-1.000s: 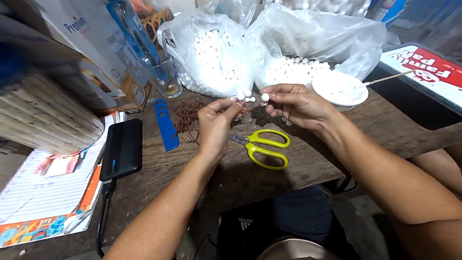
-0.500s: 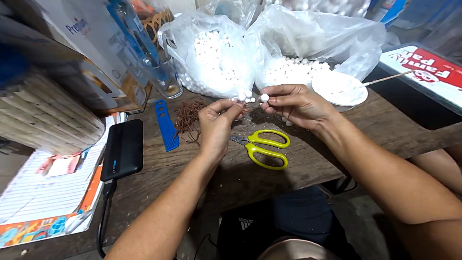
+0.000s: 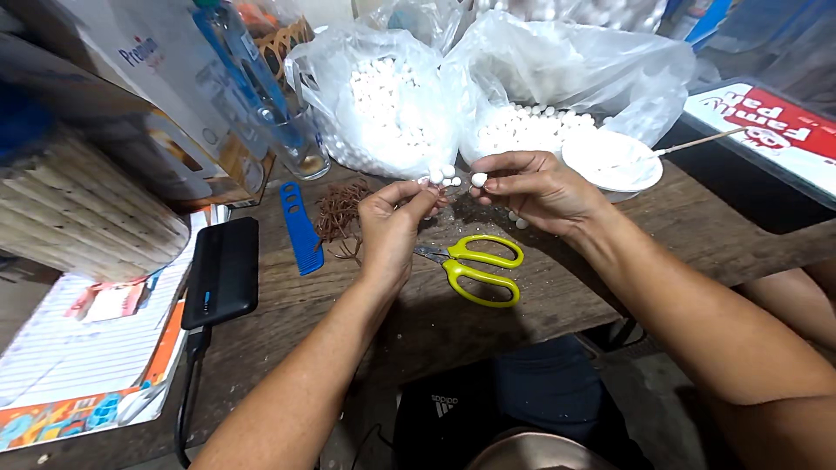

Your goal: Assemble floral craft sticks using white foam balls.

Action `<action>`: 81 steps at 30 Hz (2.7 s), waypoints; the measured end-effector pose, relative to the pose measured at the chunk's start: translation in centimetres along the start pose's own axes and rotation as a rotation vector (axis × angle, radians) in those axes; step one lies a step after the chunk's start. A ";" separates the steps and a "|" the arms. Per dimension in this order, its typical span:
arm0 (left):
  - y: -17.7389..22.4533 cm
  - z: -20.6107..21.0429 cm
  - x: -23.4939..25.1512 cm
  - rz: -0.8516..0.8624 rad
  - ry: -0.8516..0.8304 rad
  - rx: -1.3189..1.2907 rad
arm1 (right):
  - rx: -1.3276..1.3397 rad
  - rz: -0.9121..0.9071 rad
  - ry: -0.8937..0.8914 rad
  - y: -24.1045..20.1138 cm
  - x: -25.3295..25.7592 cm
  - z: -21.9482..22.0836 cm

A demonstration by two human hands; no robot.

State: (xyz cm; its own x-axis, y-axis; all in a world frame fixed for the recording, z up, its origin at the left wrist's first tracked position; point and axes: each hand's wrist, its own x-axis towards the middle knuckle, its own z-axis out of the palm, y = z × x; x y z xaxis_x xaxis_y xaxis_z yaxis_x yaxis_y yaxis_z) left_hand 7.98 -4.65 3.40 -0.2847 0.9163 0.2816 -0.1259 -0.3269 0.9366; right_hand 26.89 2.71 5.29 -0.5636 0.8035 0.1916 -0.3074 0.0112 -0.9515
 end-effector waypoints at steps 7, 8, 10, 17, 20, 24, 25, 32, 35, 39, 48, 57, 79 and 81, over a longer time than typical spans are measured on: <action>0.1 -0.1 0.0 0.000 -0.005 0.010 | 0.039 0.041 0.024 -0.2 -0.1 0.3; 0.1 -0.1 0.0 0.002 -0.002 0.010 | 0.048 0.055 0.035 -0.3 -0.1 0.3; 0.1 -0.1 -0.1 0.001 -0.002 0.010 | 0.045 0.068 0.039 -0.4 0.0 0.4; 0.1 0.0 -0.1 0.000 0.001 0.016 | 0.055 0.110 0.057 -0.5 0.0 0.5; 0.1 -0.1 -0.1 0.003 -0.003 0.014 | 0.052 0.117 0.058 -0.4 0.1 0.5; 0.1 0.0 -0.1 0.001 0.001 0.010 | 0.042 0.111 0.046 -0.4 0.1 0.4; 0.1 -0.1 -0.1 -0.001 0.002 0.013 | 0.048 0.111 0.044 -0.3 0.1 0.3; 0.1 0.0 -0.1 -0.006 0.003 0.007 | 0.086 0.142 0.080 -0.3 0.1 0.4; 0.1 0.0 0.0 -0.003 -0.001 -0.007 | 0.115 0.149 0.099 -0.4 0.1 0.5; 0.1 0.1 0.0 -0.005 0.003 -0.008 | 0.092 0.143 0.089 -0.5 0.0 0.5; 0.2 0.1 -0.3 0.029 -0.021 0.061 | -0.022 0.045 0.123 -0.1 -0.1 0.9; 0.1 0.5 0.1 0.036 0.008 0.010 | -0.031 0.042 0.161 0.1 -0.1 1.2; 0.2 0.2 -0.8 0.088 -0.055 0.127 | -0.087 0.017 0.174 0.5 -0.2 1.6; 0.3 0.4 -0.9 0.104 -0.058 0.133 | -0.108 -0.009 0.173 0.5 -0.2 1.7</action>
State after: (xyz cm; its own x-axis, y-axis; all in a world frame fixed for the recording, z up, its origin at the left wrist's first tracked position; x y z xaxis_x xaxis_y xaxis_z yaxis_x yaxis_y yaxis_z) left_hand 8.55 -5.51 3.50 -0.2338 0.8921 0.3867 0.0291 -0.3911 0.9199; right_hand 25.53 1.54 5.14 -0.4178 0.8934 0.1648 -0.2230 0.0750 -0.9719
